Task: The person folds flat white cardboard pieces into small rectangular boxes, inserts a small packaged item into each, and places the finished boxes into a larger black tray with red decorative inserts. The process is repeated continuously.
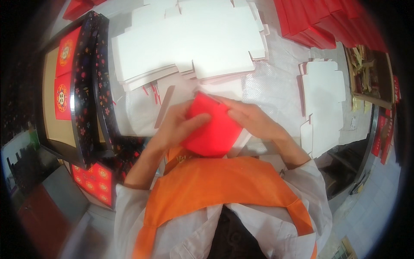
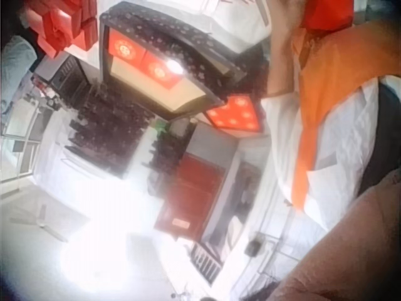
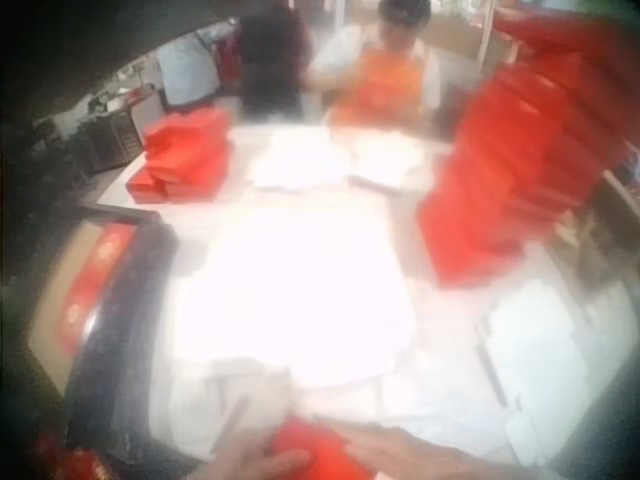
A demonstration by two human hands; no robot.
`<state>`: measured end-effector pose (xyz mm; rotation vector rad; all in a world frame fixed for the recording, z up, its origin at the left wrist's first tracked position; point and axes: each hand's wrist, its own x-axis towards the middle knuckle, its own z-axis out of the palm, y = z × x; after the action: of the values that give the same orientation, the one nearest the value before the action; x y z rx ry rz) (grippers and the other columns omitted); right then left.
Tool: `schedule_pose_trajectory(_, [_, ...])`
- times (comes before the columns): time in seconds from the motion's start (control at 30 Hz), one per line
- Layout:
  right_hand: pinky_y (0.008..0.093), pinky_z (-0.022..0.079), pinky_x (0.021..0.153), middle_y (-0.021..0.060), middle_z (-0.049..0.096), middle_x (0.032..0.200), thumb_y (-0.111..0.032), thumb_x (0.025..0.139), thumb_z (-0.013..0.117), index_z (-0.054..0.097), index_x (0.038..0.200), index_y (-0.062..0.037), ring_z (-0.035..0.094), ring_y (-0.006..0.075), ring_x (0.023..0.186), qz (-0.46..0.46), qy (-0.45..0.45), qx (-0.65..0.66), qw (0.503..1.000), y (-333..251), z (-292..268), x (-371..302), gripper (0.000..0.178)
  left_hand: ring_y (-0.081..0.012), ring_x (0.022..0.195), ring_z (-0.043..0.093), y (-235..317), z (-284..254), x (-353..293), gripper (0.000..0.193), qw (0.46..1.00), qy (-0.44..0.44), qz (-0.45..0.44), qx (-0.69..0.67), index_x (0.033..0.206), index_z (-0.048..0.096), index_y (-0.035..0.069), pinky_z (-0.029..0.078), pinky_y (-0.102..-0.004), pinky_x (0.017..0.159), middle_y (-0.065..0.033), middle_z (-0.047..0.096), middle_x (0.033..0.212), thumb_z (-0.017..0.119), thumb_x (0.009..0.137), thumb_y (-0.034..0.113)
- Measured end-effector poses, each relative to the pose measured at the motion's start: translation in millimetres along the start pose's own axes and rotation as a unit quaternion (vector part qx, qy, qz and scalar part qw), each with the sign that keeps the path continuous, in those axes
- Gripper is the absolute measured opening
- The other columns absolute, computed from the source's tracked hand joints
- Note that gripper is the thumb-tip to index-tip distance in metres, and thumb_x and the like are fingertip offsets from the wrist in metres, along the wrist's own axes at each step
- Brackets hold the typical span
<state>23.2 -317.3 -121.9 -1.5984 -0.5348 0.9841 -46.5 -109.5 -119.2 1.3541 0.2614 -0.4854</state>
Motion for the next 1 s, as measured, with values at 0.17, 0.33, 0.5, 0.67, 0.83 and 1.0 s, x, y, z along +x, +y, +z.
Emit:
schedule_pose_trajectory(0.17, [0.0291, 0.039, 0.091, 0.0155, 0.052, 0.120, -0.020, 0.093, 0.038, 0.039, 0.129, -0.0021, 0.052, 0.0211, 0.107, 0.035, 0.003, 0.038, 0.999, -3.2, -0.5, 0.5, 0.040, -0.0081, 0.078, 0.056, 2.7, -4.0, 6.3, 0.022, 0.999, 0.013, -0.003, 0.039, 0.100, 0.059, 0.000, 0.047, -0.0219, 0.070, -0.0030, 0.062, 0.088, 0.062, 0.083, 0.014])
schedule_pose_trajectory(0.33, [0.0327, 0.039, 0.093, 0.0189, 0.050, 0.120, -0.018, 0.093, 0.037, 0.039, 0.129, -0.0022, 0.051, 0.0281, 0.109, 0.009, 0.013, -0.079, 0.997, -12.5, 2.2, 1.2, 0.039, -0.0084, 0.078, 0.057, 1.6, -2.3, 6.9, 0.021, 1.000, 0.025, -0.009, 0.005, 0.099, 0.060, 0.000, 0.047, -0.0220, 0.069, -0.0032, 0.063, 0.088, 0.062, 0.082, 0.013])
schedule_pose_trajectory(0.5, [0.0357, 0.038, 0.095, 0.0186, 0.046, 0.125, -0.014, 0.092, 0.036, 0.039, 0.127, -0.0012, 0.046, 0.0312, 0.114, -0.022, 0.006, -0.173, 0.985, -15.8, 2.5, 0.0, 0.037, -0.0085, 0.077, 0.057, 0.6, -2.0, 6.9, 0.019, 1.000, 0.026, -0.011, -0.001, 0.098, 0.061, 0.000, 0.047, -0.0219, 0.068, -0.0033, 0.063, 0.087, 0.062, 0.082, 0.011])
schedule_pose_trajectory(0.67, [0.0362, 0.037, 0.096, 0.0174, 0.044, 0.127, -0.014, 0.091, 0.038, 0.035, 0.129, -0.0008, 0.045, 0.0307, 0.115, -0.071, -0.019, -0.216, 0.974, -7.2, -1.1, 0.9, 0.040, -0.0084, 0.076, 0.057, 2.0, -2.2, 6.6, 0.019, 1.000, 0.016, -0.010, -0.003, 0.096, 0.061, 0.000, 0.047, -0.0221, 0.067, -0.0032, 0.063, 0.086, 0.063, 0.082, 0.012])
schedule_pose_trajectory(0.83, [0.0345, 0.036, 0.096, 0.0198, 0.044, 0.127, -0.016, 0.089, 0.046, 0.030, 0.133, -0.0016, 0.045, 0.0293, 0.117, -0.076, 0.007, -0.150, 0.986, -17.2, -2.3, 0.3, 0.049, -0.0148, 0.083, 0.058, 29.0, -5.5, 15.2, 0.025, 0.990, 0.011, 0.015, 0.141, 0.100, 0.058, -0.002, 0.046, -0.0258, 0.072, -0.0089, 0.062, 0.092, 0.063, 0.078, 0.009])
schedule_pose_trajectory(1.0, [0.0334, 0.028, 0.102, 0.0208, 0.030, 0.136, -0.013, 0.086, 0.048, 0.014, 0.138, 0.0006, 0.032, 0.0266, 0.126, -0.134, 0.244, -0.038, 0.960, -15.2, -2.3, 3.4, 0.063, -0.0282, 0.106, 0.047, 61.9, -4.2, 16.9, 0.047, 0.713, 0.334, 0.467, 0.402, 0.114, 0.047, 0.002, 0.038, -0.0358, 0.089, -0.0153, 0.050, 0.114, 0.068, 0.072, 0.006])
